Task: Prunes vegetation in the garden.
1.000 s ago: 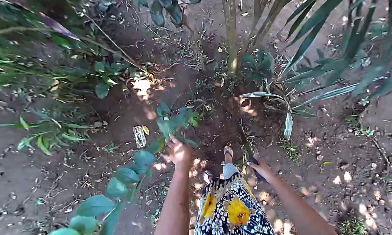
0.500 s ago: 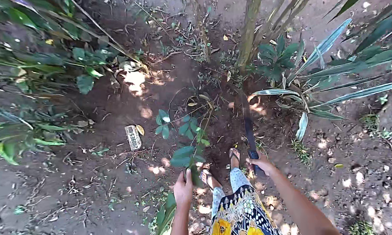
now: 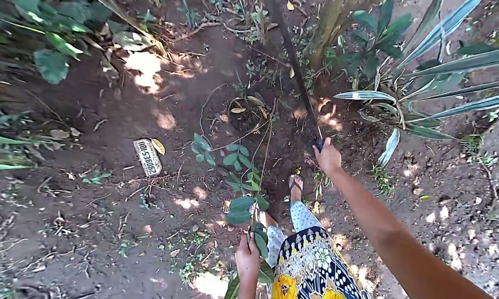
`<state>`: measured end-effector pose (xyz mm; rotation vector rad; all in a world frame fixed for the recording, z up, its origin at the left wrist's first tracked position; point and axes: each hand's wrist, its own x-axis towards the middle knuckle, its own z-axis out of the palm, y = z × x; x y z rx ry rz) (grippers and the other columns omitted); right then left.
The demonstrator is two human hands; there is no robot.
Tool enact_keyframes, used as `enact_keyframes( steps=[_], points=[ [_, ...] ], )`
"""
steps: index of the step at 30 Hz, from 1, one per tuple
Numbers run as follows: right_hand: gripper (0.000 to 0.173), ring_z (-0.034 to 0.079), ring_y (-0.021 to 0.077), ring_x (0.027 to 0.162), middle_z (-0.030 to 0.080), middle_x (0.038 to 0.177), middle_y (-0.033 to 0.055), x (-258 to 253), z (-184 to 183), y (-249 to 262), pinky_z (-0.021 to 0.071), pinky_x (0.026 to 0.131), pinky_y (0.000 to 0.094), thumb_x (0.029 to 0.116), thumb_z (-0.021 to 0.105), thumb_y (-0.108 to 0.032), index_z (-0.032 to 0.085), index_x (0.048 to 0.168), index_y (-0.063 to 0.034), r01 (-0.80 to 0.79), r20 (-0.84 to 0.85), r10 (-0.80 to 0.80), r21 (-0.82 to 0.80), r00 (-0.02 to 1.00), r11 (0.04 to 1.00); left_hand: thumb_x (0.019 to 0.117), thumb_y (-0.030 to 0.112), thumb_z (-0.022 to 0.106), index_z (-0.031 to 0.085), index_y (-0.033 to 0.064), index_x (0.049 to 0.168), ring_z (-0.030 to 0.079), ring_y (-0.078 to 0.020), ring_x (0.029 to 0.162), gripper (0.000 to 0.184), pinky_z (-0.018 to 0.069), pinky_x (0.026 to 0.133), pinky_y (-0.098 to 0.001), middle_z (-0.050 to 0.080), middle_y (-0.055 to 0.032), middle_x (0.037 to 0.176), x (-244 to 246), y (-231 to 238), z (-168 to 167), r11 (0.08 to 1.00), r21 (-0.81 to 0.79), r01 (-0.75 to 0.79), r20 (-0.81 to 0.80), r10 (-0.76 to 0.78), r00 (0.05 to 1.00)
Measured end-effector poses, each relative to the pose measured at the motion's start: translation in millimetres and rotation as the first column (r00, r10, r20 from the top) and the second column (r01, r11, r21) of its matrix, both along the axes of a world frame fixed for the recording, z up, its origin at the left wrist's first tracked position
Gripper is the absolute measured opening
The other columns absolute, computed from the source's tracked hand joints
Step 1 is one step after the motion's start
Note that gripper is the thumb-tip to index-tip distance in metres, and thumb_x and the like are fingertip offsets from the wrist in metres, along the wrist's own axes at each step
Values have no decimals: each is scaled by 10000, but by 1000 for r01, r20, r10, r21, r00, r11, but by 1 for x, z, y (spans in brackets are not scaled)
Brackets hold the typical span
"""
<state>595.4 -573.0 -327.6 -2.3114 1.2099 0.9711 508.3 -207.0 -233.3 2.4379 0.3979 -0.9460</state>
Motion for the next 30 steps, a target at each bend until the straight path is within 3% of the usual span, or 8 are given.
enact_keyframes(
  steps=[3, 5, 12, 16, 19, 22, 26, 30],
  points=[
    [598, 644, 427, 1215, 624, 1337, 259, -42, -47, 5, 526, 983, 606, 1045, 500, -210, 275, 1565, -17, -28, -268, 63, 133, 961, 991, 1088, 221, 493, 688, -62, 1083, 695, -382, 782, 344, 529, 754, -604, 690, -237, 823, -11, 4, -7, 1000, -5, 1, 17, -1, 1000],
    [678, 619, 407, 1260, 609, 1379, 239, -52, -46, 3, 503, 1022, 593, 1014, 569, -248, 276, 1584, -27, -1, -312, 69, 214, 947, 977, 1088, 208, 491, 684, -77, 1132, 701, -411, 820, 347, 525, 787, -627, 699, -264, 862, -14, 5, -11, 1000, -12, -2, 8, 2, 1000],
    [580, 676, 467, 1092, 689, 1131, 282, -3, 34, -16, 519, 941, 627, 1047, 586, -387, 446, 1454, 2, -34, 56, 26, 134, 998, 990, 1089, 213, 491, 684, -80, 1129, 699, -427, 829, 353, 523, 793, -635, 697, -272, 865, -18, -2, -11, 1000, -8, -15, -28, 15, 999],
    [662, 695, 502, 912, 682, 1014, 292, 25, 11, -20, 560, 754, 667, 1019, 627, -454, 381, 1481, -48, 56, 268, -63, 31, 962, 998, 1086, 203, 478, 691, -74, 1081, 694, -399, 792, 349, 521, 766, -627, 692, -250, 830, -19, 9, -20, 1000, 1, -9, -21, 9, 1000],
    [731, 661, 484, 1129, 653, 1240, 295, -23, -47, -11, 530, 923, 661, 978, 654, -213, 272, 1578, -45, 29, -64, -21, 117, 998, 993, 1079, 183, 487, 693, -73, 1073, 697, -390, 796, 328, 527, 771, -609, 694, -243, 829, -24, 14, -22, 1000, -8, 7, 0, -7, 1000],
    [774, 595, 417, 1284, 580, 1409, 249, -37, -47, -1, 497, 1024, 608, 910, 678, -159, 304, 1574, -23, 5, -334, 75, 231, 939, 973, 1081, 196, 499, 691, -86, 1093, 696, -413, 816, 341, 523, 787, -625, 697, -263, 853, -27, 12, -24, 1000, -5, -15, -18, 15, 1000],
    [615, 631, 428, 1218, 642, 1303, 256, -22, 3, -8, 500, 1000, 618, 958, 665, -221, 435, 1501, -45, -1, -203, 39, 184, 978, 983, 1080, 186, 492, 691, -80, 1085, 695, -391, 792, 332, 525, 769, -609, 692, -253, 834, -29, 16, -23, 1000, -21, -22, -27, 21, 999],
    [562, 685, 507, 1019, 688, 1078, 303, 22, 28, -25, 539, 828, 678, 995, 643, -240, 430, 1467, -23, 45, 163, -43, -8, 986, 999, 1075, 187, 498, 686, -83, 1084, 692, -389, 786, 329, 526, 762, -609, 688, -248, 827, -33, 19, -30, 1000, -18, -22, -8, 22, 1000]
  ],
)
